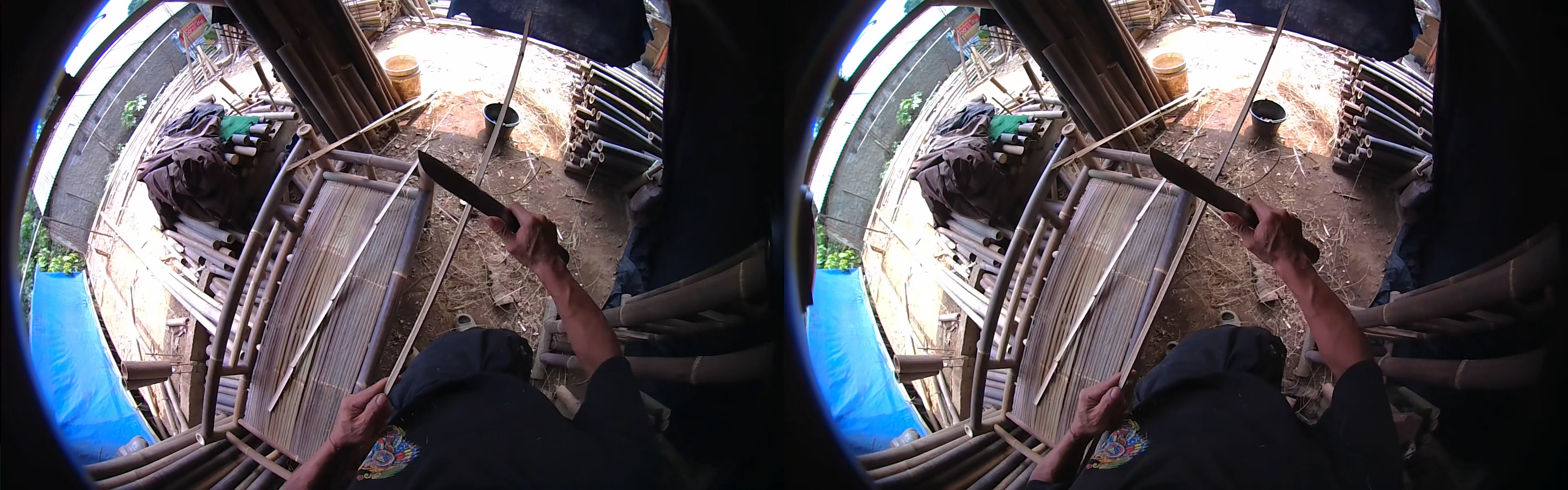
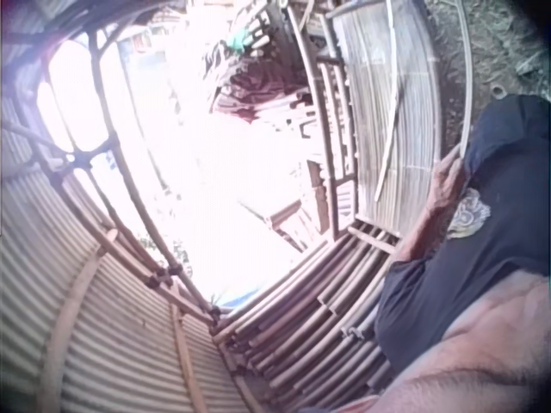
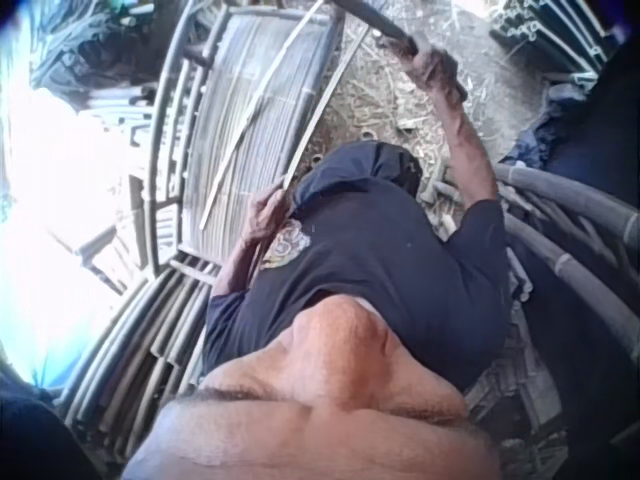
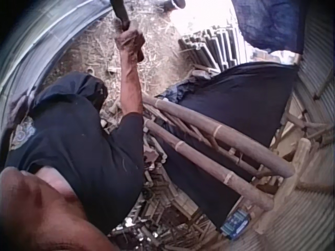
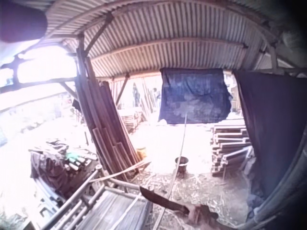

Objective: The person uses a large knife to split long bamboo strips into thinner slats. They hold the bamboo against a wooden frame and repeatedly strike the knife with their hand to drive it through the material, separating the strips.

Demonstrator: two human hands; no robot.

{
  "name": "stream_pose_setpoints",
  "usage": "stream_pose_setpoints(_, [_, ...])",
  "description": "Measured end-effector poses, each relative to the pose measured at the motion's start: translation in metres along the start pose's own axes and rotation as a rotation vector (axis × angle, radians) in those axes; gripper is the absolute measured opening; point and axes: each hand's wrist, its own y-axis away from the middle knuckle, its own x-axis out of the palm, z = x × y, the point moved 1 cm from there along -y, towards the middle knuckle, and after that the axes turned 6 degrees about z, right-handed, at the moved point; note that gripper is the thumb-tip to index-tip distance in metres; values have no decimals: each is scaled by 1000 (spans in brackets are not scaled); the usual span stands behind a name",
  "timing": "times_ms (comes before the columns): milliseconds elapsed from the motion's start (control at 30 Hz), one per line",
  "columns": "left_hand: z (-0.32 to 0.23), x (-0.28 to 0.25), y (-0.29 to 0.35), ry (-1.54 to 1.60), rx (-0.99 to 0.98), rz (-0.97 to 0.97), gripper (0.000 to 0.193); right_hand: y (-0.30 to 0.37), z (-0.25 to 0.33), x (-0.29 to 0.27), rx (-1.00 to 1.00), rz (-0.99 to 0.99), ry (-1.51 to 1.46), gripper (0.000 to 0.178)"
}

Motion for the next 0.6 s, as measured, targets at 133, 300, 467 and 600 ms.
stream_pose_setpoints(133, [-4, -6, 10, 19, -30, 15, 40, 14, 19, 8, -69, 11, -121, 63])
stream_pose_setpoints(300, [-2, -6, 6, -49, -39, 7, 43, -5, 11, 22, -361, -111, 39, 64])
stream_pose_setpoints(467, [12, -12, 36, -113, -111, 15, 39, -63, -83, -15, 281, -160, -831, 64])
stream_pose_setpoints(600, [27, -37, 24, -373, -129, 158, 38, -57, -20, -2, 303, -285, -1221, 35])
